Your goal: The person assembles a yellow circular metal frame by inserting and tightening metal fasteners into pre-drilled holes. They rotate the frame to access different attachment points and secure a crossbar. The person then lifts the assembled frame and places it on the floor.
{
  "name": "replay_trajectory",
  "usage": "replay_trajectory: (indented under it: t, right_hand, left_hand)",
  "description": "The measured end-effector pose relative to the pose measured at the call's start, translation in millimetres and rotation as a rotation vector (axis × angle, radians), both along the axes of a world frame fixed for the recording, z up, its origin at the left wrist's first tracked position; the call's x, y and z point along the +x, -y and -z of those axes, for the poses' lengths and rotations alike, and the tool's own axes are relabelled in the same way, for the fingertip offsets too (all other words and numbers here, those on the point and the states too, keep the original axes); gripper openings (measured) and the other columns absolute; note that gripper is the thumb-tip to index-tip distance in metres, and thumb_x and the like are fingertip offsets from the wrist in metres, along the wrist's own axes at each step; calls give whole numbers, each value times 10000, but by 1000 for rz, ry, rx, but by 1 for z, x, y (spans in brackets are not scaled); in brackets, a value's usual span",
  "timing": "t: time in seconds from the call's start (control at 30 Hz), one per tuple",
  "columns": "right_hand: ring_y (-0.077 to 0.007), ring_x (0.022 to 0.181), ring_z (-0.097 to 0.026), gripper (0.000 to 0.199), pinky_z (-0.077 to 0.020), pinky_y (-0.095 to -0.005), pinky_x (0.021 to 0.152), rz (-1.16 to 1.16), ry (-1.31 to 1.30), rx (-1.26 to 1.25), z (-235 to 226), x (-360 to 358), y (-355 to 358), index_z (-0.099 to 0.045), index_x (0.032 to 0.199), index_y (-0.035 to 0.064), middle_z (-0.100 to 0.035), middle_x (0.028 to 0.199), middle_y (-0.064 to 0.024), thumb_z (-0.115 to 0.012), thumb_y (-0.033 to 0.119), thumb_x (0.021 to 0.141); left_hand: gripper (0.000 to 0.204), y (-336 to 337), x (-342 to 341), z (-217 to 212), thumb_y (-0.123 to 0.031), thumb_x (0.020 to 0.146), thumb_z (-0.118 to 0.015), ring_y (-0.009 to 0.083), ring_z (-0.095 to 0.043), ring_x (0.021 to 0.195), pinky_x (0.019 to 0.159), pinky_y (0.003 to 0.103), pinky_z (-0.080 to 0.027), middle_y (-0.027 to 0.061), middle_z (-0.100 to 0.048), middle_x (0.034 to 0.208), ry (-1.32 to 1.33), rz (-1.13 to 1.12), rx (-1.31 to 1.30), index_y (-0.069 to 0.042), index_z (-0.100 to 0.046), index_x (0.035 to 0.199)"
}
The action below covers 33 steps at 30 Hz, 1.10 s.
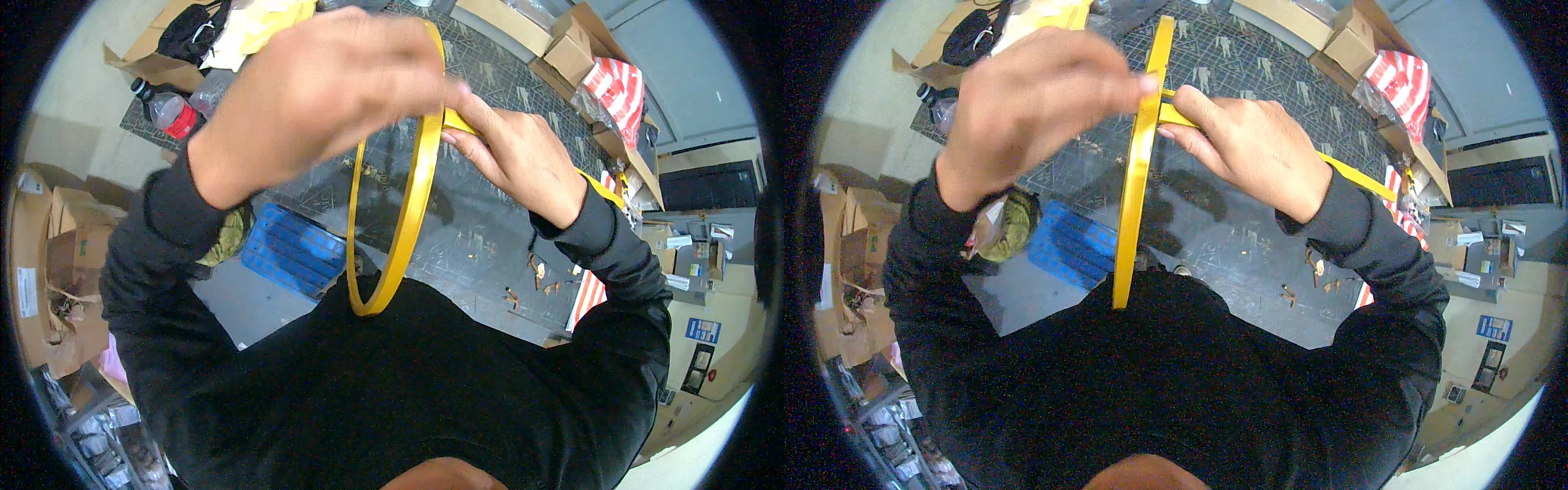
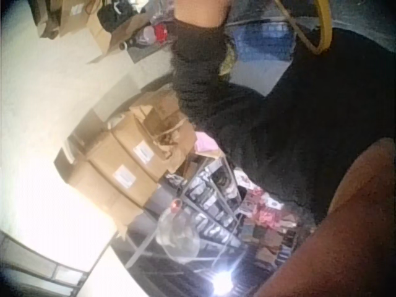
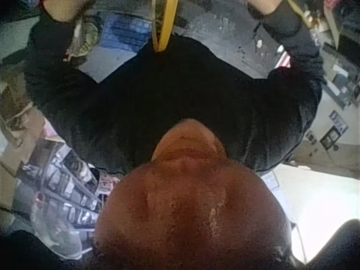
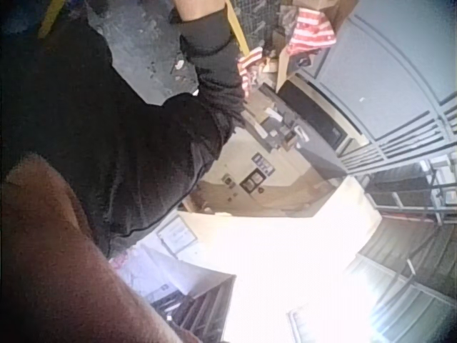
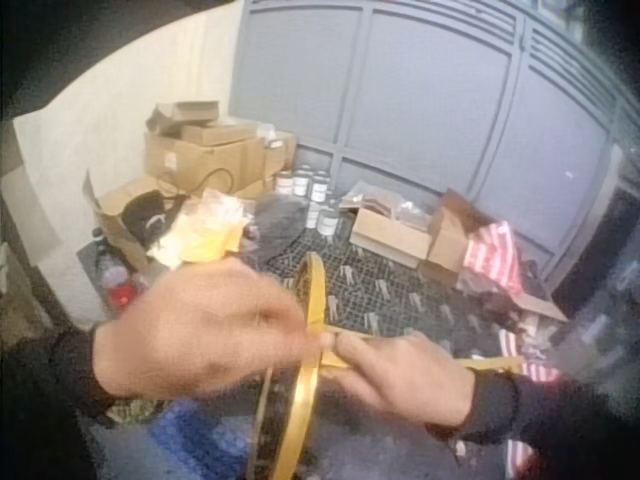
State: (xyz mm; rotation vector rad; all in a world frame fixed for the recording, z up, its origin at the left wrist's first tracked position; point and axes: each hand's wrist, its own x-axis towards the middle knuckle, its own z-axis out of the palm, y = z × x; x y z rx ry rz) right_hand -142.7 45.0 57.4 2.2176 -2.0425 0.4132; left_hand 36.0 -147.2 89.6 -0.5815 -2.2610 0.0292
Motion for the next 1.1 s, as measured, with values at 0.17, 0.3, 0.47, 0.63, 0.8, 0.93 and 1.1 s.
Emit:
replay_trajectory:
  t: [0.17,0.3,0.47,0.63,0.8,0.93,1.1]
  right_hand:
    - [-408,674,-663,311,-521,-501,570,-5,35,-8,3,-7,-2,-531,1074,76,-651,718,-188,-582,378,1016]
    - [-411,678,-662,314,-516,-503,572,15,43,24,1,-7,-1,-529,1071,71,-651,720,-192,-586,375,1015]
    - [-407,670,-660,313,-512,-499,565,17,43,55,-2,-1,0,-524,1056,68,-649,717,-194,-589,371,1015]
    - [-398,658,-657,312,-510,-491,560,3,34,61,-2,5,-1,-519,1037,68,-643,721,-188,-591,370,1013]
    - [-393,662,-659,309,-515,-488,562,6,23,83,-6,8,2,-523,1033,69,-643,725,-176,-592,369,1012]
    - [-395,666,-662,307,-521,-489,569,-2,6,85,-6,11,3,-528,1034,72,-643,725,-173,-595,371,1009]
    - [-403,671,-658,295,-513,-487,570,5,-9,77,-5,12,8,-529,1022,70,-632,724,-180,-618,350,999]
  left_hand:
    - [298,-5,18,66,-154,752,-814,233,-665,922,796,368,-558,52,-654,1018,-70,176,99,-140,-796,1049]
    - [268,-20,15,100,-135,749,-856,219,-654,976,856,343,-561,62,-623,1084,-30,205,602,-149,-810,1013]
    - [482,-45,14,114,-135,837,-854,200,-662,1044,900,362,-554,101,-569,1162,14,506,1520,-33,-622,1247]
    - [324,-32,26,113,-174,928,-775,101,-667,940,855,277,-538,43,-700,1000,545,296,1554,0,-636,1164]
    - [225,-17,26,100,-19,924,-699,177,-677,980,869,307,-550,83,-691,1083,551,107,1142,8,-642,1140]
    - [249,21,4,90,-87,838,-728,305,-682,992,825,377,-565,105,-686,1081,43,34,323,-53,-667,1077]
    - [251,69,-20,81,-150,881,-709,292,-691,940,802,387,-558,98,-687,1060,155,106,132,-54,-662,1108]
